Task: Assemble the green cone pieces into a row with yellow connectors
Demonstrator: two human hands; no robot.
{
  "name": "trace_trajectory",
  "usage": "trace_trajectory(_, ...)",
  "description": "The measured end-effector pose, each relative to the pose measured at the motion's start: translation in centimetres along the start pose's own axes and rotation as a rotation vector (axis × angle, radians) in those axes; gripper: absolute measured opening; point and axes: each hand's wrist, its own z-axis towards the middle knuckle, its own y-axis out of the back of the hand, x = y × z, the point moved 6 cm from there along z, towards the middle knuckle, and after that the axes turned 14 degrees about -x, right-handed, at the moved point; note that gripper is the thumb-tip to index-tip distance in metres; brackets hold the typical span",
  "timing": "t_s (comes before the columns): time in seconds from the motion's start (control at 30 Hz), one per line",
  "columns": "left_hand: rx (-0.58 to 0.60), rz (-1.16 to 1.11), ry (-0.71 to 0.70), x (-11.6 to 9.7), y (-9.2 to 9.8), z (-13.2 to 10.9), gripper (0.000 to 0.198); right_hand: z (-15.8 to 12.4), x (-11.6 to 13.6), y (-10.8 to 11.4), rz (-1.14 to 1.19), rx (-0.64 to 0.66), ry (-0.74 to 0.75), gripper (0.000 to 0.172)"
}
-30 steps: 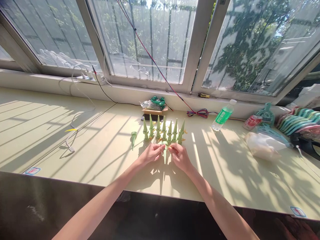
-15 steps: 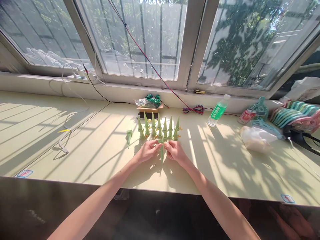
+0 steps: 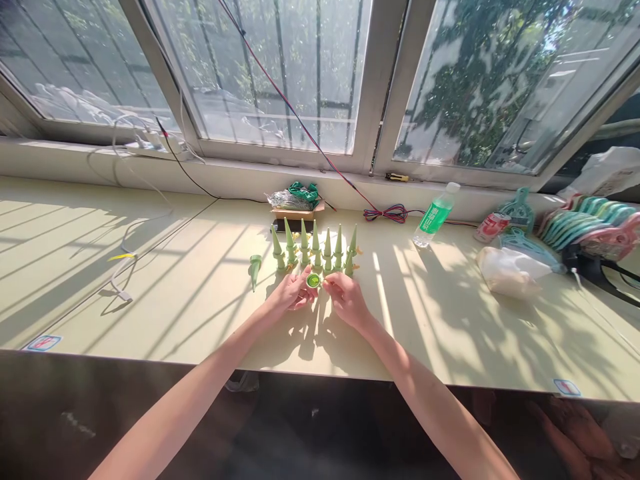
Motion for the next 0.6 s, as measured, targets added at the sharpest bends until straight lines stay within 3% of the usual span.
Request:
trace_trajectory(0.33, 0.114, -0.041, -0.021, 0.4, 0.0, -0.3, 0.068, -0.1, -0.1, -0.1, -0.029, 0.051, -0.012, 0.031)
trace_trajectory(0.6, 0.083, -0.018, -0.079, -0.7, 0.2, -0.9, 0.055, -0.4, -1.4, -0.4, 0.043, 0.157, -0.215, 0.033)
